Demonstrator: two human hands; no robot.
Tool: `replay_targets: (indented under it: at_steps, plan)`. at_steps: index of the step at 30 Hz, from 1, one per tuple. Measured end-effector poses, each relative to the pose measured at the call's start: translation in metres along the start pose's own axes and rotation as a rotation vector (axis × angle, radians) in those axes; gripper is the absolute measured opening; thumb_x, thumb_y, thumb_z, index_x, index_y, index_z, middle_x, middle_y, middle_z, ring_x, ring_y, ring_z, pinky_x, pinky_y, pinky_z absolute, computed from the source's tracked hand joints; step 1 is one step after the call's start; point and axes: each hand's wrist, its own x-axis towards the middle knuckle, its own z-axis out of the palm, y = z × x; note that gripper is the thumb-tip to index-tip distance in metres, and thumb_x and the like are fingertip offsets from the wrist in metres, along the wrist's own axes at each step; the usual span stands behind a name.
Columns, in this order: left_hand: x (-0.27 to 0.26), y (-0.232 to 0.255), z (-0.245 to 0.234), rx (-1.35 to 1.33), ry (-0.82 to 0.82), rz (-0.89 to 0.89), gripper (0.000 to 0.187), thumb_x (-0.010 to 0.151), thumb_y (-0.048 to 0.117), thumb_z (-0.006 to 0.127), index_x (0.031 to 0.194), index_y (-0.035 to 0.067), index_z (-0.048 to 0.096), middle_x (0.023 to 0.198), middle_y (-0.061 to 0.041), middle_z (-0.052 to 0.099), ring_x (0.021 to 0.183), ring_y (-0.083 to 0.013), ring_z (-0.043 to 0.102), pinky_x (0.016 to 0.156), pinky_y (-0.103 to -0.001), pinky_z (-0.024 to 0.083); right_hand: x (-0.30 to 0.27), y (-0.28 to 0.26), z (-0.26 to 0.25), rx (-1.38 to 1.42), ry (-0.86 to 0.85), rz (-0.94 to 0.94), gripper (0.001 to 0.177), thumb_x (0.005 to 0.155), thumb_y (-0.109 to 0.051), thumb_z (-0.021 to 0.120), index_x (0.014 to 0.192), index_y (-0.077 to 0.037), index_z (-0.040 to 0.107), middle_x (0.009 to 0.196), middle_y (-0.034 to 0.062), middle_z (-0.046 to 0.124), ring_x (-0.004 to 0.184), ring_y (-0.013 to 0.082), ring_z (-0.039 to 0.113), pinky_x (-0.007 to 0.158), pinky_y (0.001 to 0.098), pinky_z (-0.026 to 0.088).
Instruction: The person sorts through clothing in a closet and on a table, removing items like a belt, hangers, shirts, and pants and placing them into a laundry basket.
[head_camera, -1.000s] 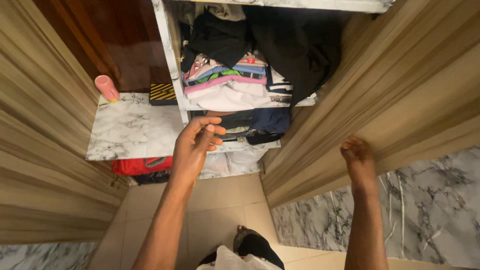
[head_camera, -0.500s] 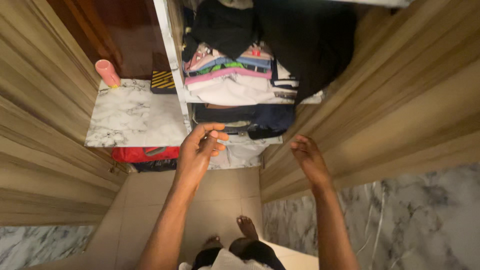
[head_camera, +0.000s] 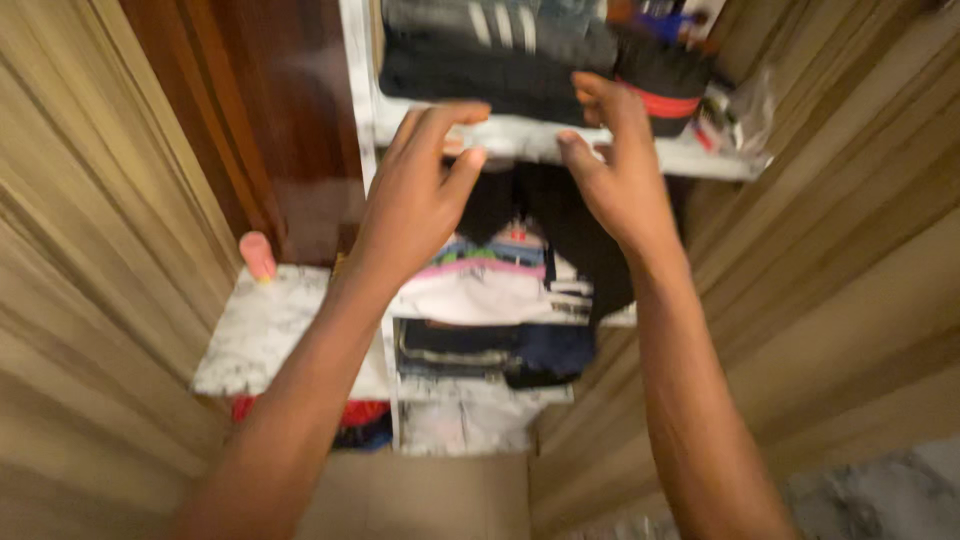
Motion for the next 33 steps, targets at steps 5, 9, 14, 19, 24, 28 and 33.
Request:
replay_targets:
  at_steps: [5,9,14,19,24,28,33]
  plan:
    - [0.100,-0.035,0.021,0.424,0.022,0.249,0.060,0.087,0.013,0.079,0.141,0.006,0.055,0.144,-0.020,0.049,0.128,-0.0439,0.049,0.106,-0.051,0.045,0.065,0.032,0.033,-0.509,-0.077,-0.147,0.054,0.080,-0.016,0.083,0.130,-0.012,0.063,0.121,0.0244,0.057,0.109,0.0457,0.050,0.092,0.0549,0.044]
    - [0.152,-0.064,0.031,0.664,0.012,0.227,0.071,0.074,0.006,0.078,0.140,0.005,0.052,0.151,-0.026,0.039,0.138,-0.0511,0.033,0.106,-0.059,0.040,0.058,0.035,0.049,-0.624,0.017,-0.017,0.057,0.070,-0.014,0.085,0.124,-0.018,0.066,0.115,0.0219,0.057,0.107,0.0446,0.052,0.080,0.0562,0.043]
    - [0.173,-0.078,0.041,0.823,-0.085,0.106,0.072,0.066,0.002,0.079,0.133,0.006,0.054,0.148,-0.018,0.041,0.140,-0.0458,0.031,0.097,-0.066,0.039,0.055,0.038,0.049,-0.528,0.135,-0.134,0.032,0.078,-0.011,0.080,0.109,-0.011,0.071,0.101,0.0125,0.063,0.097,0.0374,0.058,0.084,0.0498,0.047]
    - [0.200,-0.090,0.038,0.829,0.098,0.144,0.058,0.075,0.024,0.089,0.122,0.004,0.064,0.128,-0.014,0.060,0.123,-0.0373,0.050,0.095,-0.058,0.043,0.053,0.033,0.050,-0.487,0.186,-0.137,0.022,0.081,-0.010,0.078,0.101,-0.009,0.073,0.096,0.0111,0.064,0.094,0.0353,0.058,0.083,0.0462,0.047]
    - [0.190,-0.083,0.028,0.870,0.101,0.255,0.050,0.071,0.028,0.089,0.113,0.008,0.070,0.118,-0.009,0.066,0.114,-0.0339,0.053,0.088,-0.055,0.042,0.044,0.027,0.037,-0.348,0.150,-0.125,0.022,0.079,-0.013,0.080,0.099,-0.007,0.073,0.089,0.0115,0.061,0.089,0.0339,0.057,0.080,0.0444,0.045]
    - [0.176,-0.068,0.025,0.854,0.149,0.301,0.038,0.074,0.025,0.086,0.106,0.009,0.073,0.112,-0.009,0.068,0.105,-0.0327,0.056,0.082,-0.051,0.042,0.035,0.028,0.030,-0.175,0.135,-0.136,0.024,0.079,-0.015,0.081,0.099,-0.006,0.072,0.090,0.0093,0.064,0.091,0.0308,0.057,0.083,0.0398,0.045]
    - [0.169,-0.048,0.021,0.798,0.157,0.307,0.012,0.085,0.016,0.080,0.094,0.011,0.073,0.100,-0.006,0.069,0.101,-0.0320,0.058,0.083,-0.051,0.042,0.022,0.027,0.015,-0.126,0.100,-0.143,0.023,0.080,-0.014,0.081,0.100,-0.006,0.073,0.095,0.0080,0.067,0.096,0.0286,0.059,0.087,0.0372,0.045]
